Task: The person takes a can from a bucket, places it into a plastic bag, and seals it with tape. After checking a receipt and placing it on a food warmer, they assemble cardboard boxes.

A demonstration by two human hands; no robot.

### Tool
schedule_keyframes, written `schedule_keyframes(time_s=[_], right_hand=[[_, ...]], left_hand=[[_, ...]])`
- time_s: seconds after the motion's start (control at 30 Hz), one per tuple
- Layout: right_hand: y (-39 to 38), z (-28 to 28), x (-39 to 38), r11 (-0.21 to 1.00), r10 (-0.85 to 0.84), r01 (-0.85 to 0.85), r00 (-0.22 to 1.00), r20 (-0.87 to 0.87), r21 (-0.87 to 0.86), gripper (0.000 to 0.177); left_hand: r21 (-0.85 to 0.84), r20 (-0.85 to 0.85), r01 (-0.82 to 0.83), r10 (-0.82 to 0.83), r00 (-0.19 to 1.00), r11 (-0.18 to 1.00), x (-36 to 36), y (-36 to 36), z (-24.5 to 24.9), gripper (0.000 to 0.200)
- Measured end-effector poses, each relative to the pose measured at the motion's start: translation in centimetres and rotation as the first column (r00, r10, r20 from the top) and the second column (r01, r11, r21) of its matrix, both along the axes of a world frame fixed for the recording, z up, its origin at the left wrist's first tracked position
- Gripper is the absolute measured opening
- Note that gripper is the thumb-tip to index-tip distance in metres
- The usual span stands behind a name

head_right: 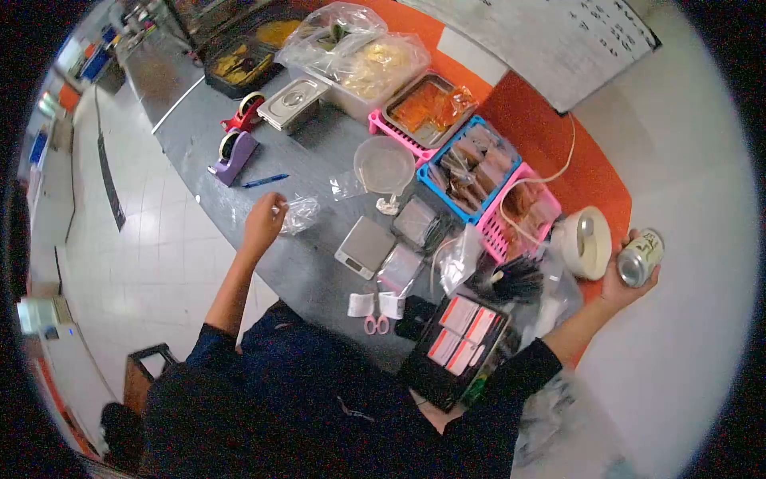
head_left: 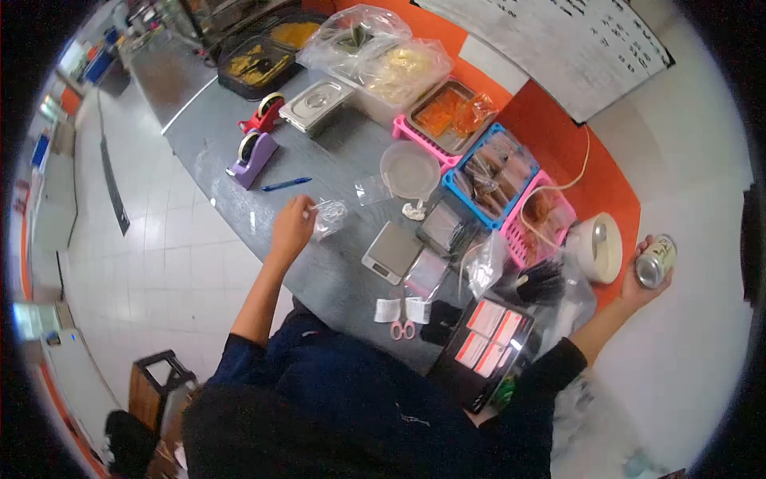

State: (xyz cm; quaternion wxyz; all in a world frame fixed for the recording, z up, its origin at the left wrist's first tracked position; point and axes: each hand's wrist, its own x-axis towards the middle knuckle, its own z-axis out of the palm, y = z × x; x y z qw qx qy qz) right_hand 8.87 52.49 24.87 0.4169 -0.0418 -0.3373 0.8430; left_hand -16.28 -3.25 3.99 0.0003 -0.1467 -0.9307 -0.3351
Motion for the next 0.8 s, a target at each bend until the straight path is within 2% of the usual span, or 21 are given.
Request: schedule_keyframes(time_s=[0.03, 0.07, 0.1, 0.13, 0.17, 0.2, 0.23, 0.27, 0.3, 0.33, 0.37, 0.4, 0.43, 0.5, 0.53, 0.6, 0.63, 0.7, 0.73, 0.8], right_hand=[[-3.9, 0.1, -0.3, 0.973, 0.2, -0.183, 0.972, -0.119, 0.14, 0.066], [-6.7, -1.1, -1.2, 0.868, 0.494, -0.463, 0.838, -0.232, 0.177, 0.069], [-10.3, -3.5, -1.3, 0.771, 0.627, -0.621, 0.701, -0.341, 0.14, 0.07], [-13.9, -5.9, -1.4, 0.637, 0.723, -0.763, 0.541, -0.43, 0.111, 0.07], [-18.8, -8.2, -0.1, 0.537, 0.553, -0.805, 0.561, -0.616, -0.252, 0.067], [-23.6, -10.4, 1.3, 0.365, 0.276, -0.767, 0.631, -0.725, -0.528, 0.064], [-29.5, -11.7, -0.3, 0.554, 0.654, -0.762, 0.648, -0.391, -0.335, 0.061], [-32.4, -13.9, 0.0, 0.652, 0.745, -0.712, 0.666, 0.043, -0.26, 0.059], [-35.3, -16.1, 0.3, 0.641, 0.676, -0.763, 0.51, 0.532, -0.084, 0.058], [-38.1, -18.3, 0.7, 0.508, 0.521, -0.861, 0.279, 0.807, -0.03, 0.057], [-41.8, -20.1, 2.9, 0.506, 0.275, -0.858, 0.066, 0.959, -0.086, 0.054], [-44.5, -23.9, 7.5, 0.526, 0.248, -0.848, 0.077, 0.966, -0.067, 0.054], [-47.2, -27.7, 12.2, 0.546, 0.22, -0.837, 0.088, 0.972, -0.048, 0.054], [-52.8, -29.0, 17.7, 0.679, 0.249, -0.69, -0.105, 0.963, -0.251, 0.055], [-54.9, -29.3, 19.3, 0.734, 0.267, -0.602, -0.17, 0.948, -0.315, 0.055], [-58.6, -29.3, 20.8, 0.805, 0.276, -0.471, -0.241, 0.931, -0.36, 0.056], [-60.1, -29.5, 20.9, 0.831, 0.275, -0.424, -0.248, 0.929, -0.359, 0.056], [-61.6, -29.9, 20.3, 0.876, 0.254, -0.356, -0.232, 0.939, -0.325, 0.057], [-62.0, -30.2, 20.0, 0.896, 0.247, -0.323, -0.212, 0.945, -0.307, 0.057], [-62.0, -30.8, 18.2, 0.937, 0.244, -0.225, -0.129, 0.961, -0.268, 0.058]], left_hand=[[-0.013, 0.001, 0.036, -0.036, 0.999, 0.999, -1.7, -0.4, -0.6, 0.029], [-0.081, 0.006, 0.225, -0.225, 0.974, 0.971, -3.3, -0.7, -1.5, 0.037], [-0.143, 0.025, 0.407, -0.408, 0.913, 0.902, -4.7, -1.0, -2.4, 0.045], [-0.124, 0.126, 0.491, -0.477, 0.87, 0.862, -6.1, -1.2, -3.1, 0.053], [-0.13, 0.13, 0.529, -0.514, 0.848, 0.839, -7.0, -1.5, -3.4, 0.053], [-0.135, 0.193, 0.567, -0.539, 0.82, 0.813, -7.7, -1.6, -3.6, 0.055], [-0.141, 0.253, 0.606, -0.563, 0.787, 0.783, -8.5, -1.9, -4.0, 0.056], [-0.093, 0.147, 0.651, -0.636, 0.757, 0.753, -9.2, -2.4, -5.2, 0.053], [-0.087, 0.154, 0.682, -0.667, 0.729, 0.726, -9.5, -2.6, -4.9, 0.053], [-0.012, 0.245, 0.686, -0.663, 0.708, 0.728, -9.4, -2.6, -4.1, 0.049], [0.061, 0.337, 0.677, -0.654, 0.678, 0.733, -9.4, -2.6, -4.0, 0.045], [0.054, 0.252, 0.705, -0.693, 0.676, 0.707, -9.7, -2.9, -5.0, 0.033], [0.063, 0.263, 0.722, -0.709, 0.654, 0.689, -9.8, -3.1, -5.3, 0.033], [0.108, 0.252, 0.734, -0.733, 0.632, 0.67, -10.1, -3.5, -5.4, 0.024], [0.112, 0.261, 0.751, -0.749, 0.609, 0.65, -10.4, -3.9, -5.9, 0.024], [0.213, 0.197, 0.696, -0.728, 0.657, 0.686, -10.5, -4.1, -6.7, 0.019], [0.213, 0.197, 0.71, -0.742, 0.641, 0.671, -10.7, -4.5, -6.7, 0.019], [0.244, 0.075, 0.64, -0.672, 0.736, 0.728, -11.6, -4.8, -6.6, 0.019], [0.242, 0.076, 0.655, -0.687, 0.723, 0.716, -11.9, -5.1, -6.7, 0.019], [0.165, -0.033, 0.615, -0.619, 0.785, 0.771, -12.8, -5.1, -7.9, 0.028]])
